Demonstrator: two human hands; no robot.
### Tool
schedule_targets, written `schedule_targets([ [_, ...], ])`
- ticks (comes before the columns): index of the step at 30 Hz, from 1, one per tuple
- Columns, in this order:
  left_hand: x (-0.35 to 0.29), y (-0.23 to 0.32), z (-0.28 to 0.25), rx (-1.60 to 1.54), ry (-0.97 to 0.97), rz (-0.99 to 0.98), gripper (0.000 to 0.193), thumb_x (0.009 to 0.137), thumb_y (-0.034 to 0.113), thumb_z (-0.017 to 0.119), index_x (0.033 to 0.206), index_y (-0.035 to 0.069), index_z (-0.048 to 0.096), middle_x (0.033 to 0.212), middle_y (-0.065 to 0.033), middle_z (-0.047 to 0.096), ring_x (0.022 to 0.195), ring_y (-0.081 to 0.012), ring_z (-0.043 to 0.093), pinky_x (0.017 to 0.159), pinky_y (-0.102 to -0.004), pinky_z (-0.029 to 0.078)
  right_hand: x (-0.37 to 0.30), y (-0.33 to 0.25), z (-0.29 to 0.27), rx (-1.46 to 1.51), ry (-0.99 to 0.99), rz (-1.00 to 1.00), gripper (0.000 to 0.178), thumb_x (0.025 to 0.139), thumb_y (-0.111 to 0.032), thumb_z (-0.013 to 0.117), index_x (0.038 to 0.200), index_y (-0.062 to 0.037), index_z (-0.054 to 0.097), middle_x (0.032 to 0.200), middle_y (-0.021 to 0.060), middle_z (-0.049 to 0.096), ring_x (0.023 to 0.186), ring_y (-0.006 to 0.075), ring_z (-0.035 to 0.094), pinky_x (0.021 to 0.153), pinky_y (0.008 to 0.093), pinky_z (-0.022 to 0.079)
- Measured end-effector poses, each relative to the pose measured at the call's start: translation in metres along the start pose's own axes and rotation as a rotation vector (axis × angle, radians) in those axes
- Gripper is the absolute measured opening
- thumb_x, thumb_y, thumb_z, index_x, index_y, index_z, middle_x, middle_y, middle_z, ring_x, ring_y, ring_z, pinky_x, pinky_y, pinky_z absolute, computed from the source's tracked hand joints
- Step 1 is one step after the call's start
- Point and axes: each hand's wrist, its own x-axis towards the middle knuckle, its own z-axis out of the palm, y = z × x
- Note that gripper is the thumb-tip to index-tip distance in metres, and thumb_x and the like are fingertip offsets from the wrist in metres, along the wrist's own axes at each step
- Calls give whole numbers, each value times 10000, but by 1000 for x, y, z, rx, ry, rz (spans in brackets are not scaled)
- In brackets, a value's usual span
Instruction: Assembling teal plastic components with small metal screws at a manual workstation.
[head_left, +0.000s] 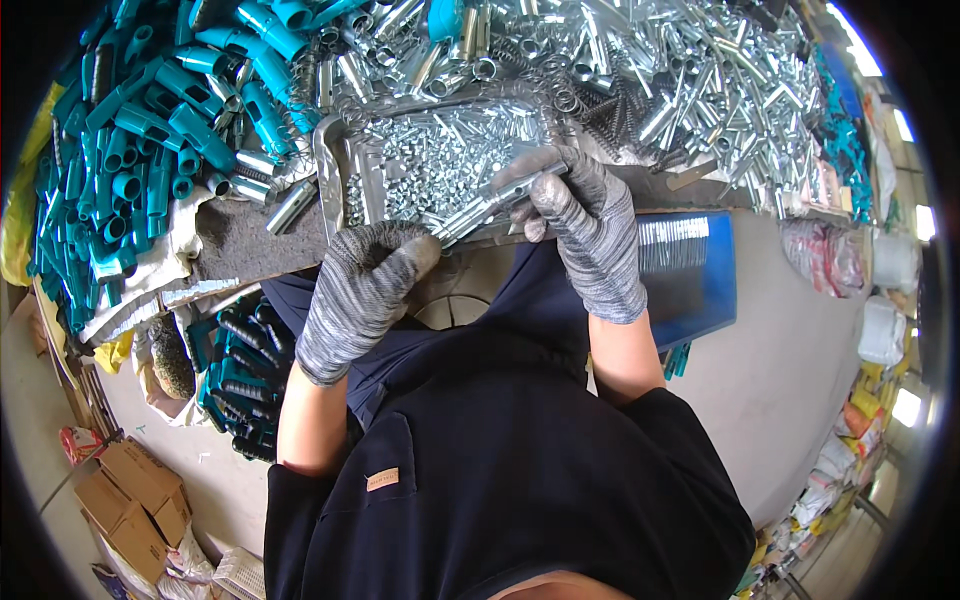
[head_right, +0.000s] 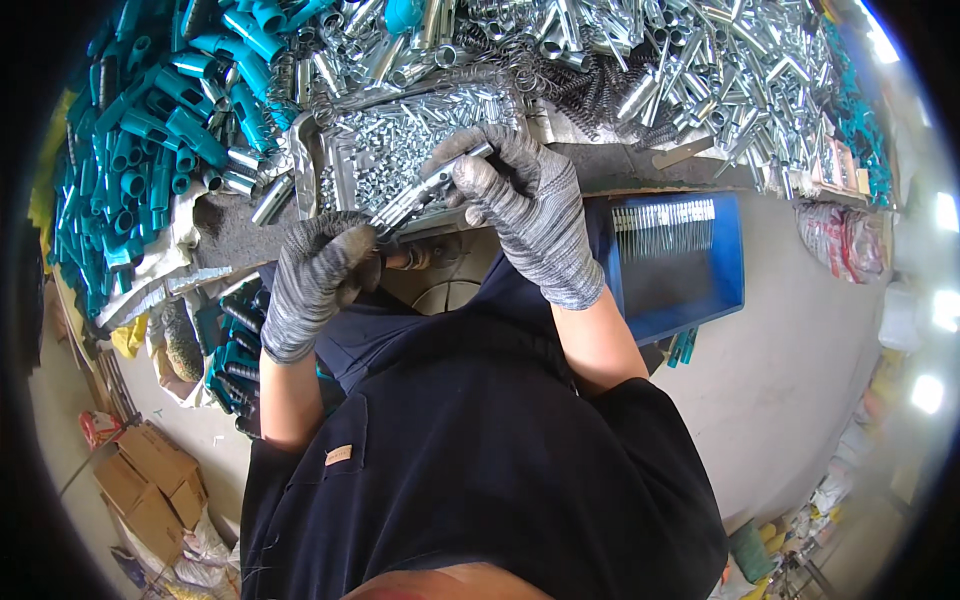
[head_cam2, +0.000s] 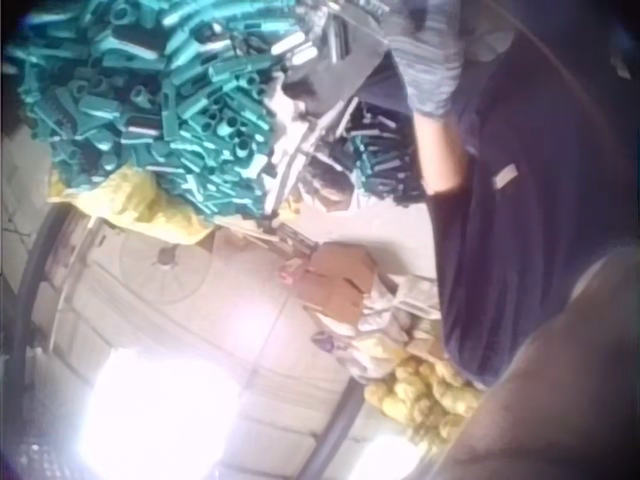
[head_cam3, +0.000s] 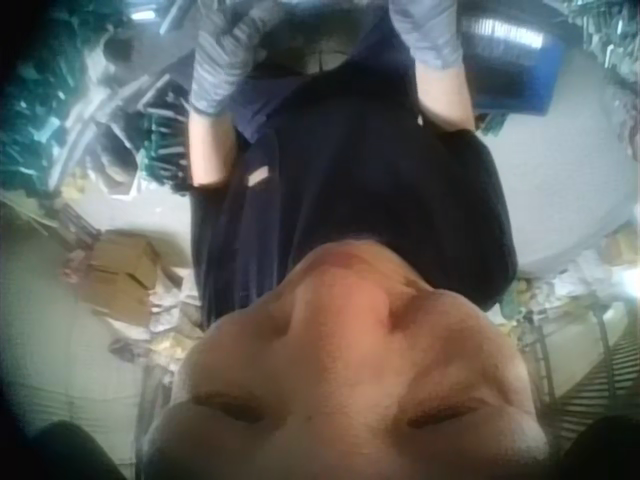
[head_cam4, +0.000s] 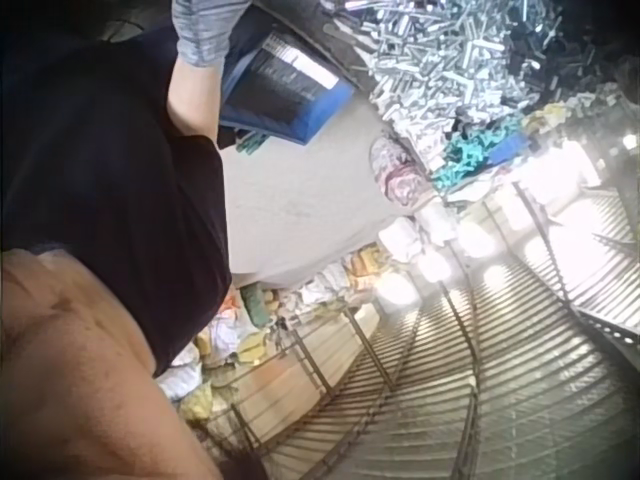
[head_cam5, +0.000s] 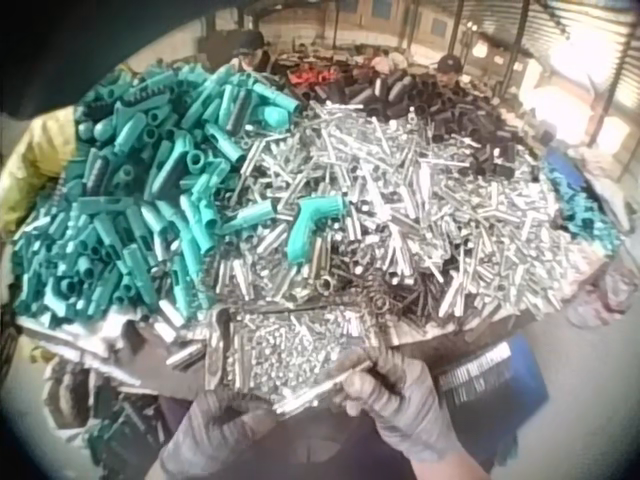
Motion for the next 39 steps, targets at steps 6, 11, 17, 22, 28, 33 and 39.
schedule_targets([
  [6, 3, -2, 4, -103, -36, -38, 458, 885, 464, 580, 806, 24, 679, 539, 0, 528, 402, -39, 374, 399, -192, 238, 0, 5, 6, -48, 51, -66, 205, 919, -257, 645, 1020, -87, 701, 937, 6, 665, 705, 51, 577, 645, 201, 469],
  [11, 7, -13, -4, -257, -138, -64, 279, 889, 294, 650, 855, 21, 697, 625, -11, 604, 487, -61, 480, 460, -223, 369, 0, 12, 14, 168, -153, -47, 455, 894, -380, 661, 1109, 21, 643, 1050, 105, 663, 982, 187, 613, 915, 318, 469],
  [17, 13, 10, 0, -52, -68, -77, 257, 910, 242, 641, 839, 4, 703, 616, -28, 620, 536, -82, 548, 505, -249, 438, 8, 18, 23, 63, 18, -64, 523, 996, -432, 459, 1170, 33, 623, 989, 109, 690, 935, 144, 624, 863, 276, 486],
  [22, 16, 6, -8, -37, -34, -34, 270, 911, 251, 642, 834, 0, 707, 615, -47, 632, 544, -94, 571, 506, -257, 446, 17, 20, 31, -3, 37, -57, 488, 1001, -412, 460, 1159, 13, 639, 975, 104, 693, 858, 124, 602, 760, 266, 476],
  [28, 30, -1, -7, 2, 37, -45, 313, 901, 299, 641, 904, -8, 700, 663, -98, 646, 599, -150, 604, 587, -310, 480, 45, 11, 12, -5, 334, -217, 493, 965, -411, 544, 1234, 0, 578, 1017, 138, 684, 852, 146, 642, 752, 254, 518],
  [33, 61, -39, -3, 114, 49, 26, 401, 888, 377, 629, 925, -16, 694, 764, -203, 669, 738, -300, 667, 704, -401, 509, 91, -32, 56, -449, -76, -434, 497, 917, -361, 624, 1295, -47, 544, 1127, 115, 652, 954, 158, 648, 813, 293, 550],
  [39, 71, -41, -5, 178, -8, 15, 393, 892, 356, 611, 931, -28, 684, 770, -220, 665, 743, -333, 663, 716, -417, 517, 171, -9, 165, -1331, -524, -604, 379, 844, -359, 657, 1130, -109, 649, 1201, 142, 577, 1110, 286, 572, 948, 416, 471],
])
